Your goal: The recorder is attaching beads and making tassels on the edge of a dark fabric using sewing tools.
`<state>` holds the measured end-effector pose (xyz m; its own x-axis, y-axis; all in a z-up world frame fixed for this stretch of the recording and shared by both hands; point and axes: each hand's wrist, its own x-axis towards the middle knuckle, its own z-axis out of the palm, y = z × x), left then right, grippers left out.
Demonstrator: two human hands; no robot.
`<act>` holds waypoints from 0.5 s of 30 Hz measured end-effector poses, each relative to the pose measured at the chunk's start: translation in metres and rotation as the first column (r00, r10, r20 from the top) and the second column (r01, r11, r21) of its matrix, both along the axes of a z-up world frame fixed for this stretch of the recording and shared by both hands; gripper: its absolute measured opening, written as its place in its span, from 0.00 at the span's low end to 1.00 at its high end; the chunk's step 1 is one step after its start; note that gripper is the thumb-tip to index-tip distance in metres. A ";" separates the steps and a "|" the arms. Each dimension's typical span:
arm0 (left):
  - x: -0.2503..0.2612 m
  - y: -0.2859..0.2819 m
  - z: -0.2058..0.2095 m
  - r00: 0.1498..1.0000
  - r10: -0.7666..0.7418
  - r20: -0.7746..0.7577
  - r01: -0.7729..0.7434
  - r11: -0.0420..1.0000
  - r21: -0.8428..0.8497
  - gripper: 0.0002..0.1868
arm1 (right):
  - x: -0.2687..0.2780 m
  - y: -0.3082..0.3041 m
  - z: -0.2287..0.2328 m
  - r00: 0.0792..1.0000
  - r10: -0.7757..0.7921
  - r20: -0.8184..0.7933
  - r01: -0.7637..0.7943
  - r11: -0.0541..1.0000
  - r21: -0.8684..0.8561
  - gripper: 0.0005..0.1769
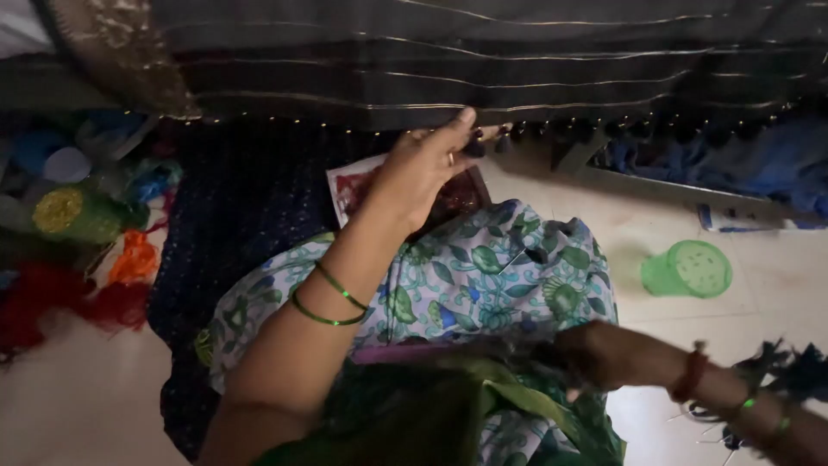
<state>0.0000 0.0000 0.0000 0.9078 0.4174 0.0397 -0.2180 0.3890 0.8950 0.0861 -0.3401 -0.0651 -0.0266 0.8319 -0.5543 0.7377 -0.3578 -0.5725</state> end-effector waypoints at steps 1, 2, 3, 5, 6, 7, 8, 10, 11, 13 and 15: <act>-0.005 -0.002 0.009 1.000 -0.007 -0.007 0.007 1.000 -0.001 0.17 | -0.003 -0.004 -0.009 1.000 -0.007 -0.007 0.007 1.000 -0.001 0.16; -0.010 -0.004 0.019 0.999 -0.046 -0.008 0.045 0.998 -0.044 0.16 | -0.006 -0.008 -0.018 0.999 0.015 -0.050 -0.014 0.999 0.031 0.21; -0.018 -0.007 0.027 0.997 -0.080 -0.011 0.079 0.993 -0.091 0.16 | -0.010 -0.013 -0.027 0.995 0.042 -0.095 -0.037 0.997 0.062 0.26; -0.020 -0.005 0.025 0.993 -0.107 0.046 0.112 0.985 -0.128 0.16 | -0.008 -0.019 -0.039 0.995 0.037 -0.089 -0.029 0.995 0.092 0.28; -0.021 -0.005 0.024 0.985 -0.126 0.114 0.144 0.977 -0.159 0.16 | -0.007 -0.023 -0.045 0.997 0.036 -0.073 -0.026 0.992 0.125 0.30; -0.024 -0.008 0.029 0.986 -0.128 0.103 0.144 0.975 -0.169 0.16 | -0.004 -0.025 -0.049 0.996 0.032 -0.085 -0.022 0.993 0.117 0.30; -0.026 -0.010 0.034 0.986 -0.137 0.095 0.150 0.979 -0.139 0.15 | 0.000 -0.028 -0.054 0.999 -0.007 -0.045 0.015 0.983 0.181 0.26; -0.029 -0.013 0.037 0.985 -0.155 0.076 0.163 0.979 -0.118 0.15 | 0.001 -0.028 -0.052 0.998 -0.059 -0.019 0.062 0.969 0.238 0.23; -0.029 -0.015 0.035 0.987 -0.147 0.071 0.152 0.986 -0.071 0.14 | -0.002 -0.025 -0.045 0.983 -0.181 0.009 0.175 0.962 0.211 0.20; -0.029 -0.018 0.030 0.988 -0.147 0.055 0.149 0.988 -0.034 0.13 | -0.008 -0.021 -0.036 0.952 -0.305 0.031 0.296 0.940 0.171 0.18; -0.026 -0.021 0.027 0.990 -0.108 0.089 0.095 0.985 0.144 0.08 | -0.014 -0.019 -0.031 0.891 -0.453 -0.003 0.440 0.865 0.240 0.23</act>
